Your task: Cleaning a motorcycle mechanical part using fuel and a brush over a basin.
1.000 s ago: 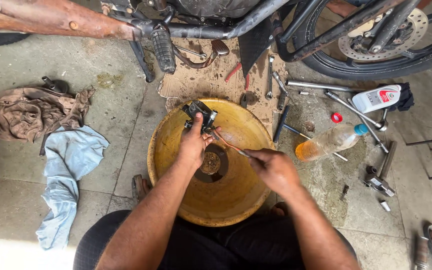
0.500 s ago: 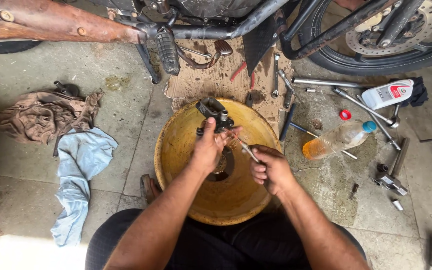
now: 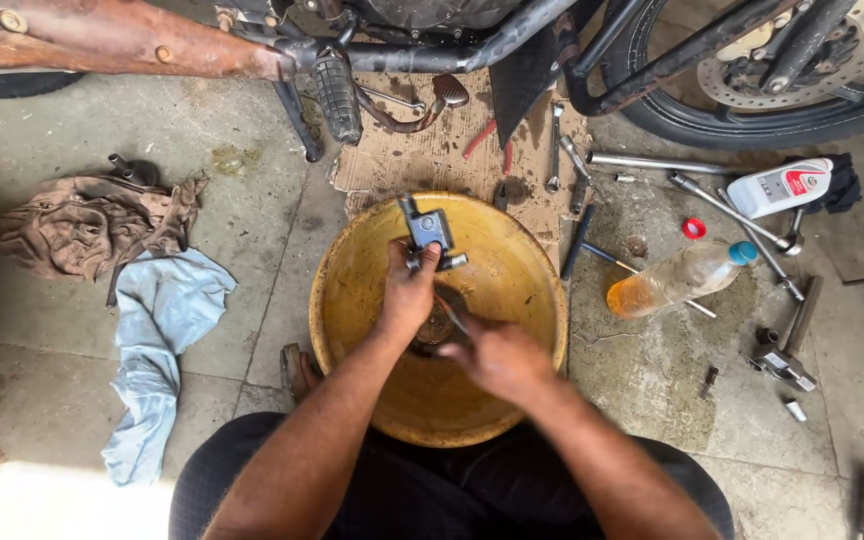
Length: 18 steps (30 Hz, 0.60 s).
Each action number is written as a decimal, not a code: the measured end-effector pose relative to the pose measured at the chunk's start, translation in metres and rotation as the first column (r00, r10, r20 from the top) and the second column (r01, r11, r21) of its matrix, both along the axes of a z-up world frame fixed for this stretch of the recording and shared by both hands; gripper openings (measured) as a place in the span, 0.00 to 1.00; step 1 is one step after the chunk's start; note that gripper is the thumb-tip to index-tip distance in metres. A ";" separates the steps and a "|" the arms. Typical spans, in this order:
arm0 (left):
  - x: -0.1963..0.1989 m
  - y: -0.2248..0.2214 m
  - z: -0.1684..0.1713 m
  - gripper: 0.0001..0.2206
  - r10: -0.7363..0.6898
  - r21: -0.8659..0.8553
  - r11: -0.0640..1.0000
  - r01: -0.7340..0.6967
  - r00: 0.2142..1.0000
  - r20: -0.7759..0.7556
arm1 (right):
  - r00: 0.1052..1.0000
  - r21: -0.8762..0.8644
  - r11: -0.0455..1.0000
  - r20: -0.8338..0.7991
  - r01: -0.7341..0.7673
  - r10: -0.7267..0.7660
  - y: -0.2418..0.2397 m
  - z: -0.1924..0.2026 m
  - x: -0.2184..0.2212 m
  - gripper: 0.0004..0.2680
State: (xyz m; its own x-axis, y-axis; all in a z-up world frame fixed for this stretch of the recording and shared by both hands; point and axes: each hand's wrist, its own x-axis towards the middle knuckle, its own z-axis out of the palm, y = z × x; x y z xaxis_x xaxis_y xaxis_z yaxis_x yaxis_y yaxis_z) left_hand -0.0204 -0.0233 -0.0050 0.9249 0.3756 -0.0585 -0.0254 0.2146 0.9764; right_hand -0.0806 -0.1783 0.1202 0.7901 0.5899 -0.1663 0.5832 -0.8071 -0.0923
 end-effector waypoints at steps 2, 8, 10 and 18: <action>0.007 -0.001 0.010 0.24 -0.067 -0.208 0.976 0.066 0.998 0.003 | 0.995 0.239 0.967 0.078 -0.085 0.068 -0.037 -0.031 0.025 0.21; 0.003 -0.018 0.018 0.23 0.005 -0.507 0.857 0.091 0.983 0.185 | 0.892 0.708 0.544 -0.372 0.451 -0.255 -0.055 -0.086 0.054 0.12; -0.002 -0.012 0.009 0.22 0.052 -0.357 0.934 0.017 0.982 0.182 | 0.870 0.657 0.571 -0.342 0.491 -0.354 -0.038 -0.082 0.041 0.09; -0.001 -0.008 0.020 0.25 0.009 -0.139 0.990 -0.008 1.000 0.009 | 0.781 0.469 0.670 -0.558 0.576 -0.281 -0.033 -0.002 0.029 0.12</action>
